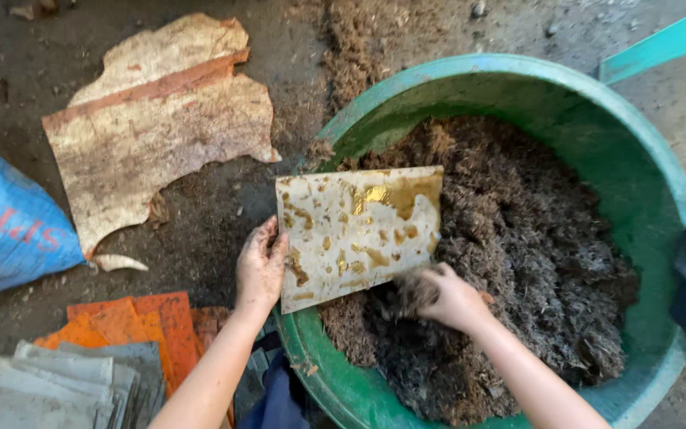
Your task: The person repeatedly scrapes a dark fibrous material from a green tub onto flat plastic sheets, then wipes the sheets clean with their hands. They stack the cleaned sheets to the side and repeat the process with new sheets.
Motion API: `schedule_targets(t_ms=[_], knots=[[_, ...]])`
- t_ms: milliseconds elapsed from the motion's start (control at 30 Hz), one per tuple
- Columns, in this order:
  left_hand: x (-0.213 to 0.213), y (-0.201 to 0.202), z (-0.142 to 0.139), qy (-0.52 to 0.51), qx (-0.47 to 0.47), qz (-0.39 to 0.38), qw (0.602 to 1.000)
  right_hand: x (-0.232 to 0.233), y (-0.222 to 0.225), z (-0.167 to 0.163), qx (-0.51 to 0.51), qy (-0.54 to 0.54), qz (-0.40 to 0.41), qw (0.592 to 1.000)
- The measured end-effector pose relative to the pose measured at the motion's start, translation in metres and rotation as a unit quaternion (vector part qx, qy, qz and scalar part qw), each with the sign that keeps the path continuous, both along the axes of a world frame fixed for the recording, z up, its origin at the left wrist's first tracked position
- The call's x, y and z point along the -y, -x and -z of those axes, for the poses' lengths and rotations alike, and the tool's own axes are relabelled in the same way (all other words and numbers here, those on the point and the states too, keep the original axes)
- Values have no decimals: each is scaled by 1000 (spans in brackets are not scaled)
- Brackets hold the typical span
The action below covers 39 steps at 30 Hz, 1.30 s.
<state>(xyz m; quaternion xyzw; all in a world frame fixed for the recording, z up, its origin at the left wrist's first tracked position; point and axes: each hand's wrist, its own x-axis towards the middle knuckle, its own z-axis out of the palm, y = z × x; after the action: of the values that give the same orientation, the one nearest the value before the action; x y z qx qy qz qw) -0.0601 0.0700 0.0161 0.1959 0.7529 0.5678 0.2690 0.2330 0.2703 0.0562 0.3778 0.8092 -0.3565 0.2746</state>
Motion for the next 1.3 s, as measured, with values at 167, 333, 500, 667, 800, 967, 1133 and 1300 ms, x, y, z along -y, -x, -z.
schedule_targets(t_ms=[167, 333, 500, 667, 800, 967, 1133, 1300], knots=[[0, -3, -14, 195, -331, 60, 921, 15, 59, -51, -93, 33, 153, 983], [-16, -2, -26, 232, -363, 30, 902, 88, 155, -52, -222, -169, 93, 956], [-6, 0, -19, 292, -312, 51, 903, 55, 174, 15, -273, -260, 125, 918], [-6, -2, -11, 163, -389, 0, 907, -65, 106, 76, -158, -400, 220, 876], [-8, 0, -7, 204, -372, 8, 906, -92, 89, 96, -119, -379, 261, 880], [-8, 2, -4, 236, -348, -1, 907, -45, 159, 80, -303, -343, 333, 824], [-10, 5, -3, 183, -393, -9, 901, 46, 223, 15, -425, -258, 291, 817], [-6, 6, -4, 171, -413, 1, 895, -15, 199, 16, -556, -333, 208, 733]])
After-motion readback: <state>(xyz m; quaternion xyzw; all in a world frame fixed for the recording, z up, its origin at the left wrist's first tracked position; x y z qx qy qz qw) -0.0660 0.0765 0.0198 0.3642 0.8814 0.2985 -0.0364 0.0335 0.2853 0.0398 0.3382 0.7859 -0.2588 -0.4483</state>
